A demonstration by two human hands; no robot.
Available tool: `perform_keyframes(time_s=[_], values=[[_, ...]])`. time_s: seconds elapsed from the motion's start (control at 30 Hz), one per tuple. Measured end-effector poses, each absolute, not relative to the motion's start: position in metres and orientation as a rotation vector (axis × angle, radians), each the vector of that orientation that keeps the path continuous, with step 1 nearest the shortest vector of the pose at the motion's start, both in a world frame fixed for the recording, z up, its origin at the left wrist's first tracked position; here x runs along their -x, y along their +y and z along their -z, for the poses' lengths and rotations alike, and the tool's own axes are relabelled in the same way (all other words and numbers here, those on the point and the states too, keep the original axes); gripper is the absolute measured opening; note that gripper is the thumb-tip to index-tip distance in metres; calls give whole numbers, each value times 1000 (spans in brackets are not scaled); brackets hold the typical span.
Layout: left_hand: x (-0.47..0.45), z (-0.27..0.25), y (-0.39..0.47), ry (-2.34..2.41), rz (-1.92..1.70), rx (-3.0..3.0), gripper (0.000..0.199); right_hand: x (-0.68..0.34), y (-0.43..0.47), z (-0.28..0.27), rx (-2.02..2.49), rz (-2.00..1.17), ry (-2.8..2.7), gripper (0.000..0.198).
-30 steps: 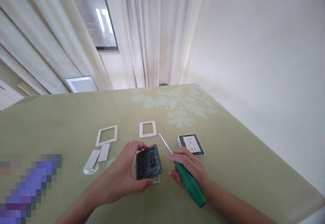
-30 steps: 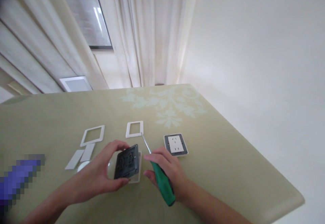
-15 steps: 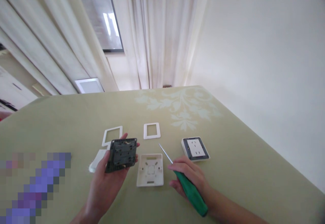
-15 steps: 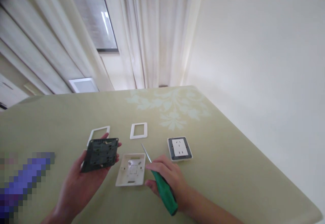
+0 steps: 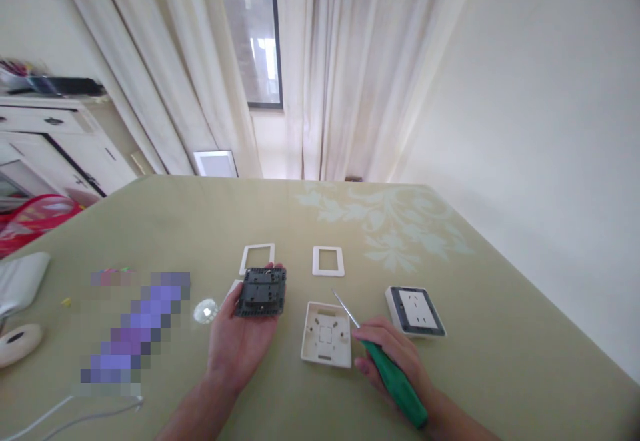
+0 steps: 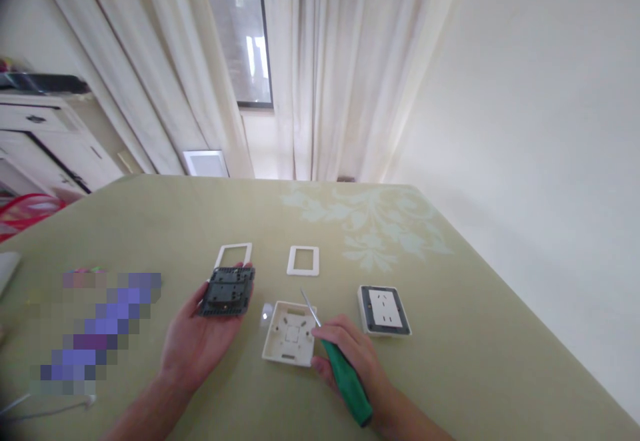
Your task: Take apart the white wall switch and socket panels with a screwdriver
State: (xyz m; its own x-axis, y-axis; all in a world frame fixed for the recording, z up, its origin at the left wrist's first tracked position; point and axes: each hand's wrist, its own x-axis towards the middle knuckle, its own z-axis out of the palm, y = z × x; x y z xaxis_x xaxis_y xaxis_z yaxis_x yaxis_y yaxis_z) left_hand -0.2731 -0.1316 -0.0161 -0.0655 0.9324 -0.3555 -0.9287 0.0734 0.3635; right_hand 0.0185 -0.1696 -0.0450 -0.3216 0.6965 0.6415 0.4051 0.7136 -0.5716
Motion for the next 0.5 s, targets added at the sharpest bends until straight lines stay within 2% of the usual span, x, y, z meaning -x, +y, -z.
perform_keyframes(time_s=[0.5], values=[[273,8,-128,710,-1575,192,54,-21,-167,48,859,-369,-1999,22]])
